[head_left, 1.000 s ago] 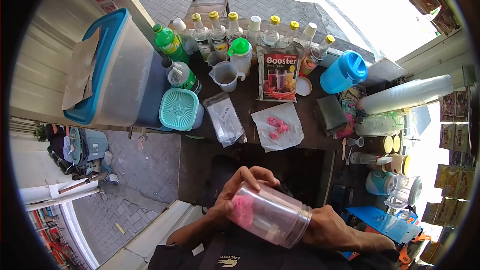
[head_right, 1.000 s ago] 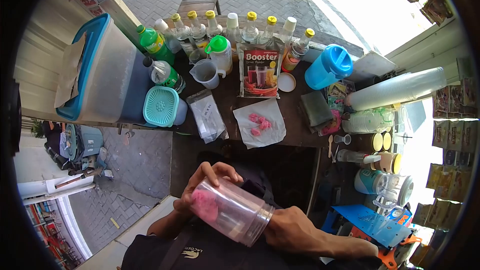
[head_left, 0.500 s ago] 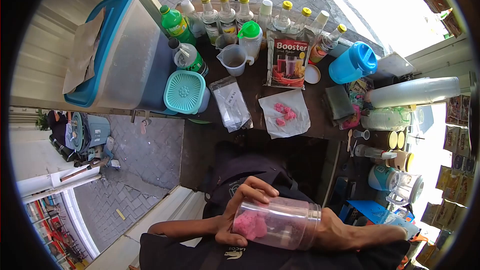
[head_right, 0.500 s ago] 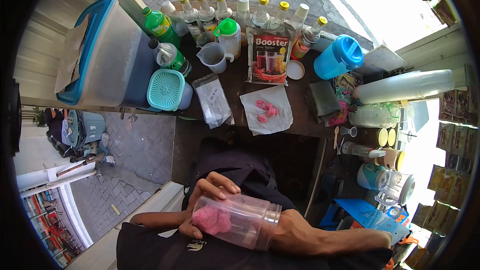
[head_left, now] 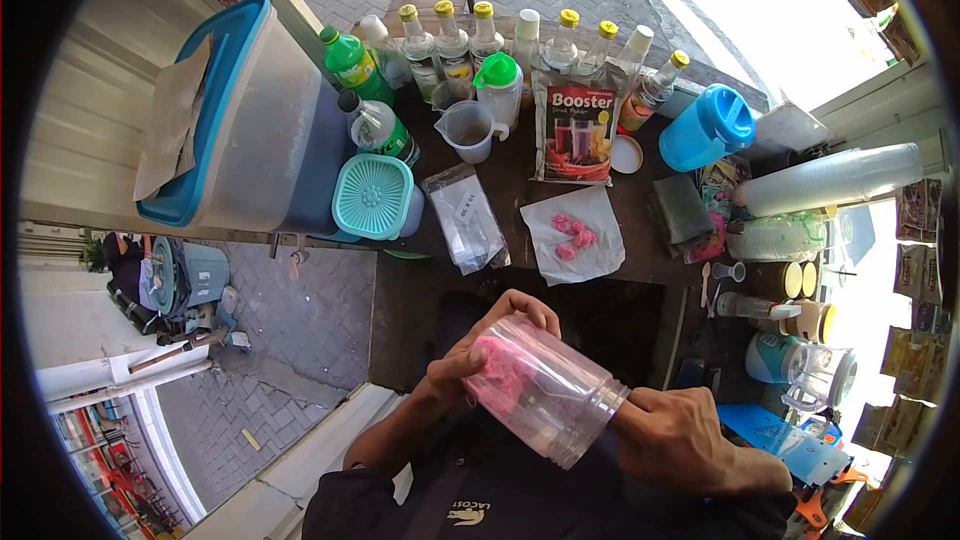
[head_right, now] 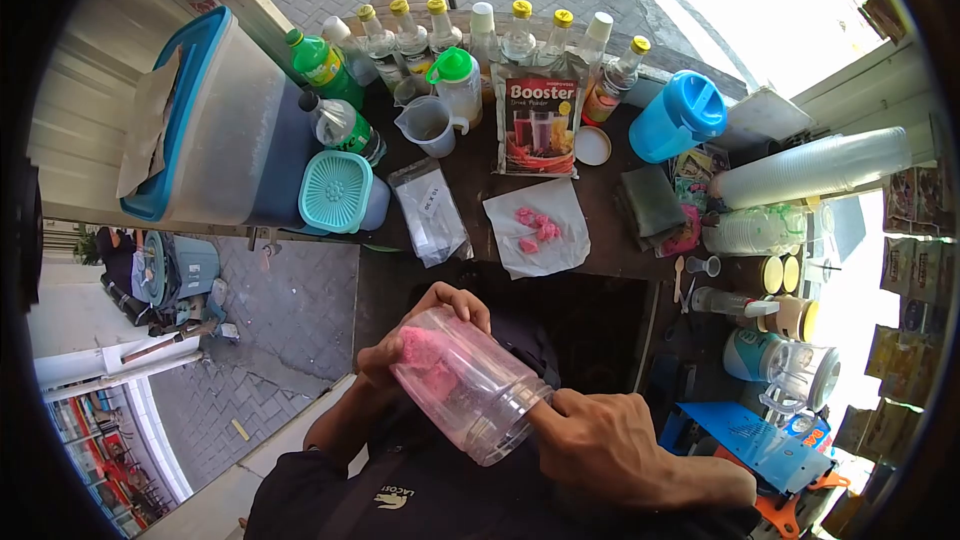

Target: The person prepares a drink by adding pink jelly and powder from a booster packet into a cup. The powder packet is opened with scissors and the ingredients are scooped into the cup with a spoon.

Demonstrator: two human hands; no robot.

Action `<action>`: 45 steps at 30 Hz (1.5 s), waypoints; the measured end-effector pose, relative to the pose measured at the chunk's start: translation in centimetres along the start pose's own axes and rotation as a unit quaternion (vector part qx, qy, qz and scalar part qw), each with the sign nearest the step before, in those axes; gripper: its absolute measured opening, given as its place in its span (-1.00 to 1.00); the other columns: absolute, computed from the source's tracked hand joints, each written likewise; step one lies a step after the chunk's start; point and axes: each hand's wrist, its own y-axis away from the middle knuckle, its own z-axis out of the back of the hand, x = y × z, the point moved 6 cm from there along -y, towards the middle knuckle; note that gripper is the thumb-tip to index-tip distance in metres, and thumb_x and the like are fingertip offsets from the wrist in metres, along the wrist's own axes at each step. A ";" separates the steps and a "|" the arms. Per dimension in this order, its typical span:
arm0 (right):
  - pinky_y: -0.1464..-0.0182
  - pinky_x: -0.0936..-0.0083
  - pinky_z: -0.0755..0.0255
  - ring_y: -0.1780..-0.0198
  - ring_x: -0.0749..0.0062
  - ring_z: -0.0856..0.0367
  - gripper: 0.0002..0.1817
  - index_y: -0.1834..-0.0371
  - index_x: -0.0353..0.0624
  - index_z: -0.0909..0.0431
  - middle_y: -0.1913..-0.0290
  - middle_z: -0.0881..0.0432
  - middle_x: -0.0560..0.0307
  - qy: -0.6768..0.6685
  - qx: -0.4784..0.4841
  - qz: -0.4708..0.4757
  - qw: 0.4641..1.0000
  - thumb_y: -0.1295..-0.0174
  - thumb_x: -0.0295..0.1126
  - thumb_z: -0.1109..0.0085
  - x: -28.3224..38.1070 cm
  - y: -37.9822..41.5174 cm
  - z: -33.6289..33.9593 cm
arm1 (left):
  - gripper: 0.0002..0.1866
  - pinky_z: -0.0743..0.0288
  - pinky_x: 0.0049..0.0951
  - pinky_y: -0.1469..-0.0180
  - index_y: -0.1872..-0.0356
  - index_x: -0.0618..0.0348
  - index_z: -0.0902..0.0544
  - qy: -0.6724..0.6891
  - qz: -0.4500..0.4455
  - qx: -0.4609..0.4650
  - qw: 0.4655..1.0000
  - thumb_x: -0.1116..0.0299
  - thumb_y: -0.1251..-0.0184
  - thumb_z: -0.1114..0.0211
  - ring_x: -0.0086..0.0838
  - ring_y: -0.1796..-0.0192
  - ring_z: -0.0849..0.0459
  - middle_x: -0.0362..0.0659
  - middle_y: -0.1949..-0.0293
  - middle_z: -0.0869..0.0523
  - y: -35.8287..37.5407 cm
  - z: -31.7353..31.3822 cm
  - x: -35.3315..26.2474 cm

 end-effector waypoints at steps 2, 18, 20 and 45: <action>0.74 0.36 -0.31 0.73 0.32 -0.48 -0.73 0.27 -0.07 -0.56 0.66 -0.42 0.19 0.013 0.006 -0.035 0.999 0.13 -0.48 -0.20 0.1 -0.1 0.5 | -0.21 -0.39 -0.29 -0.12 -0.07 0.24 -0.28 0.004 0.002 0.022 1.000 -0.20 0.00 -0.27 -0.31 -0.06 -0.47 0.02 0.03 -0.39 -0.6 0.1 -0.1; 0.67 0.46 -0.42 0.64 0.43 -0.58 -0.72 0.26 -0.14 -0.58 0.62 -0.43 0.22 0.076 -0.046 -0.028 0.996 0.14 -0.48 -0.22 1.0 0.4 -2.9 | -0.32 -0.37 -0.33 -0.10 0.03 0.23 -0.33 0.063 -0.003 -0.001 0.998 -0.03 0.12 -0.29 -0.33 0.00 -0.45 -0.02 0.08 -0.38 -0.3 0.3 1.4; 0.67 0.46 -0.41 0.64 0.43 -0.58 -0.70 0.23 -0.14 -0.59 0.61 -0.44 0.22 0.078 -0.045 -0.027 0.996 0.14 -0.48 -0.22 1.1 0.4 -3.2 | -0.33 -0.35 -0.33 -0.10 0.07 0.23 -0.33 0.063 -0.005 -0.005 0.998 -0.02 0.15 -0.30 -0.34 -0.01 -0.43 -0.02 0.09 -0.37 0.8 0.0 1.7; 0.44 0.34 -0.41 0.47 0.18 -0.55 -0.76 0.13 -0.26 -0.50 0.39 -0.48 -0.02 0.043 -0.110 0.053 0.992 -0.10 -0.54 -0.12 1.8 -5.3 1.4 | -0.28 -0.36 -0.26 -0.22 -0.08 0.29 -0.35 0.128 -0.136 -0.091 0.978 -0.09 -0.06 -0.28 -0.23 -0.11 -0.50 0.03 0.01 -0.47 1.0 4.4 -3.7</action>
